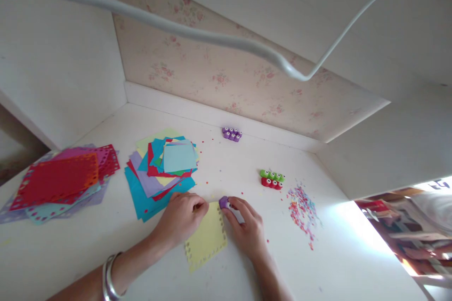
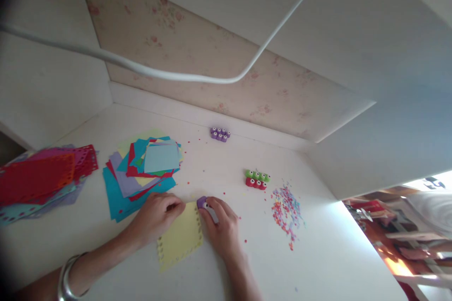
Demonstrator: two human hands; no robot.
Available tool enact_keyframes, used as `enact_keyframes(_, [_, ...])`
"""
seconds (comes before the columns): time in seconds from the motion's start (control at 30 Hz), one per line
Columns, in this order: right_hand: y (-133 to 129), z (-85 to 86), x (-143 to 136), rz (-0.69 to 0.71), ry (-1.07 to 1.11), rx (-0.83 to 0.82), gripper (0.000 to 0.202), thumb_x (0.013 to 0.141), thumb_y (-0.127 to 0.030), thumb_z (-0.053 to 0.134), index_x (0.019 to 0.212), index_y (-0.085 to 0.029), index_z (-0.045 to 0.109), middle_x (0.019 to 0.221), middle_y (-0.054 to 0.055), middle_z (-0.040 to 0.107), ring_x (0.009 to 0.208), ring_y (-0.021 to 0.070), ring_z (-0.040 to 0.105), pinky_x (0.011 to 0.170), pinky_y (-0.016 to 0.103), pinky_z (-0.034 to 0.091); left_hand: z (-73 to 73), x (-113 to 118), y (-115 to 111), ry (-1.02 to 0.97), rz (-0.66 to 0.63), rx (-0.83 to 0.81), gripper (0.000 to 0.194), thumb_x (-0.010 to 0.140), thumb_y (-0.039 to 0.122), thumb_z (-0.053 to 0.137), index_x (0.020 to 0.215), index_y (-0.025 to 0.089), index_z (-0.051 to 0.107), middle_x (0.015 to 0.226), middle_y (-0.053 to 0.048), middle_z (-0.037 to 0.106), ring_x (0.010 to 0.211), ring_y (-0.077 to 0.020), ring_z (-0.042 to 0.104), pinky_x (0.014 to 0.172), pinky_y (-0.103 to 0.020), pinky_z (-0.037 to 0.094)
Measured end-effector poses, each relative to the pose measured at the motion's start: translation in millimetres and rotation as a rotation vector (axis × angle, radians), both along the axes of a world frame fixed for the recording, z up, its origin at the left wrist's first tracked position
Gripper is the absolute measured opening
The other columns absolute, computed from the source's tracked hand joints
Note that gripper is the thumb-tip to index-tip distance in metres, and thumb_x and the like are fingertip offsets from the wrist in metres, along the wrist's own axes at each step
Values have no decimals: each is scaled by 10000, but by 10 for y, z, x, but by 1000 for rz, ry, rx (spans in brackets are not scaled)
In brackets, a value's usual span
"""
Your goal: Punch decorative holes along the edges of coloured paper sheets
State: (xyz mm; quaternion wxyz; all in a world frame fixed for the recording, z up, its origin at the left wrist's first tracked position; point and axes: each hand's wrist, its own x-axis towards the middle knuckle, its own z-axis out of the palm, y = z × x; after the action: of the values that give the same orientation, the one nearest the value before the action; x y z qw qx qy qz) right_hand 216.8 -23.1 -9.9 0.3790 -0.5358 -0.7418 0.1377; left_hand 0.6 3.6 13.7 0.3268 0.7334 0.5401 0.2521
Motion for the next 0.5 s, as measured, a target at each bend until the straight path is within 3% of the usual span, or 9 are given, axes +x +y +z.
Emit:
enact_keyframes(0.17, [1, -1, -10, 41, -79, 75, 202, 918, -237, 618, 1117, -236, 654, 1088, 77, 712, 977, 217, 686, 827, 335, 601, 10, 2, 2, 0, 0, 8, 325, 902, 272, 479, 622, 207, 630, 687, 12, 702, 746, -166, 639, 717, -283, 362])
enact_keyframes(0.37, [9, 6, -9, 44, -97, 110, 198, 919, -246, 617, 1112, -228, 660, 1072, 76, 720, 962, 212, 695, 819, 327, 607, 32, 0, -8, 6, 0, 11, 329, 900, 264, 470, 614, 201, 621, 685, 4, 697, 734, -169, 634, 692, -289, 353])
enact_keyframes(0.5, [-8, 48, -28, 12, -61, 45, 196, 922, -273, 607, 1102, -227, 668, 1071, 90, 722, 946, 225, 706, 746, 313, 628, 51, 4, -14, 3, 4, 21, 325, 898, 244, 457, 618, 203, 617, 695, 3, 702, 751, -178, 640, 706, -298, 357])
